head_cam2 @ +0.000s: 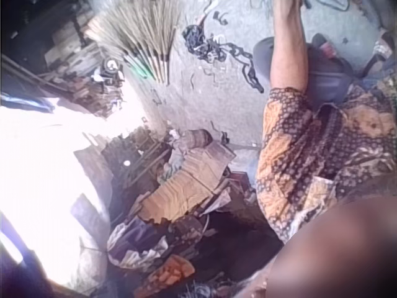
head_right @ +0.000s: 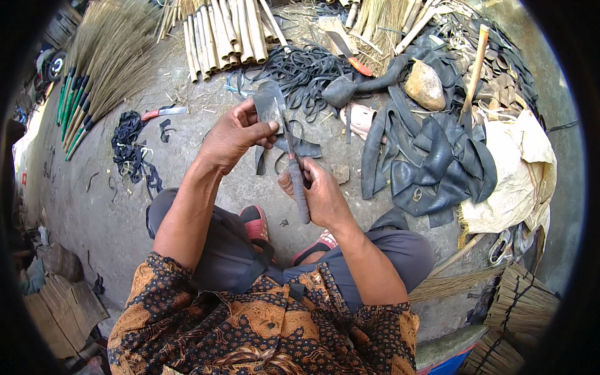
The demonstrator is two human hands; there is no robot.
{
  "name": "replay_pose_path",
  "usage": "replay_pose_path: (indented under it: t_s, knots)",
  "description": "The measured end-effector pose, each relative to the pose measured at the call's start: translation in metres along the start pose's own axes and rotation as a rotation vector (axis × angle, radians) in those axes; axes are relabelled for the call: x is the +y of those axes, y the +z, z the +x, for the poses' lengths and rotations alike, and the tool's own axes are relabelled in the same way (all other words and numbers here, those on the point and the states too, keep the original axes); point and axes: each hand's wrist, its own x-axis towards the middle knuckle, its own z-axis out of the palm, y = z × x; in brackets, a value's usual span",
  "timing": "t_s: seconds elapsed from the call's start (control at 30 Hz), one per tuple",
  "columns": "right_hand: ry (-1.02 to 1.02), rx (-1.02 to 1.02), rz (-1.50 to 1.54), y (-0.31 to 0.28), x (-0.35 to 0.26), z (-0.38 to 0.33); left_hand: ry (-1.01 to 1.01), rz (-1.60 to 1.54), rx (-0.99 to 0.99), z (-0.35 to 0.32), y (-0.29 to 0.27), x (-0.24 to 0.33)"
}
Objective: The person sits on the floor and uses a knife to cut a large piece of black rubber into thin strips. They repeatedly slice the material, repositioning it as needed, and accumulate a pile of cut strips on the floor.
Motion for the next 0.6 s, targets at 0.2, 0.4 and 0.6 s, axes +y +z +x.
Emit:
replay_pose_path:
  t_s: [0.2, 0.4, 0.6]
  knots:
    - [-0.031, 0.023, -0.202, -0.006, -0.008, -0.003, 0.018, -0.073, -0.050, 0.002, 0.007, -0.005]
    - [-0.037, 0.047, 0.050, 0.002, -0.004, 0.001, 0.025, -0.138, -0.007, 0.001, 0.010, -0.004]
    - [-0.112, 0.177, -0.231, -0.001, -0.004, 0.002, 0.035, -0.058, -0.124, -0.003, 0.024, -0.012]
